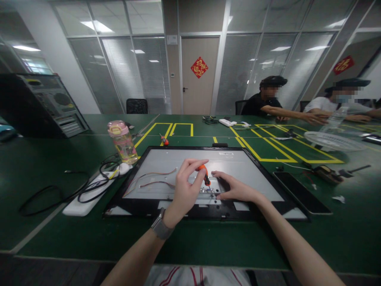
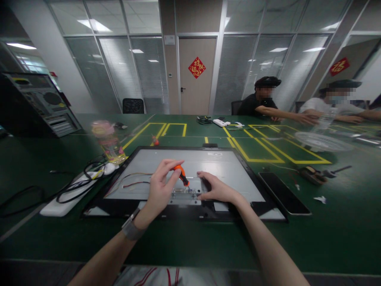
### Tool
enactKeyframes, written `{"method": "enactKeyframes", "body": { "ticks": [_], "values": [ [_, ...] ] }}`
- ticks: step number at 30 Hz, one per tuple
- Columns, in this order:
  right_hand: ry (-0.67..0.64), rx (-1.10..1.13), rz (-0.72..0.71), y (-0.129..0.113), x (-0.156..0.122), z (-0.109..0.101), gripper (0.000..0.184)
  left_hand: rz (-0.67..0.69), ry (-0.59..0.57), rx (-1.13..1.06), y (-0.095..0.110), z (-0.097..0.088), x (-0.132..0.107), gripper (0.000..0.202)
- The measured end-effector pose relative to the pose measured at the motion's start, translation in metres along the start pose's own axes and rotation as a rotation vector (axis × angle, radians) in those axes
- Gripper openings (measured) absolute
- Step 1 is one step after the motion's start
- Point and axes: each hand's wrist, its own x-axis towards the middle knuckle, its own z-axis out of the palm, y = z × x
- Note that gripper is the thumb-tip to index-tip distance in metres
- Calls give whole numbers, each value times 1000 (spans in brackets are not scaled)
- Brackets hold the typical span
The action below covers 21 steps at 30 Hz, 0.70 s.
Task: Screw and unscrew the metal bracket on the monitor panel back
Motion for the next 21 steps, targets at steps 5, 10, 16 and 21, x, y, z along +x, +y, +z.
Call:
{"method": "enactKeyframes", "body": {
  "ticks": [5, 10, 16, 21],
  "values": [
    [-9, -1, 10, 1, 0, 0, 78, -4, -54, -29, 1, 0, 0, 29],
    [-9, 6, 14, -1, 0, 0, 79, 11, -15, 14, 1, 0, 0, 24],
    [-19, 5, 22, -2, -1, -1, 77, 7, -41, -10, 1, 0, -1, 27],
    [-29, 9, 29, -2, 0, -1, 77, 20, -53, -9, 1, 0, -1, 28]
  ]
}}
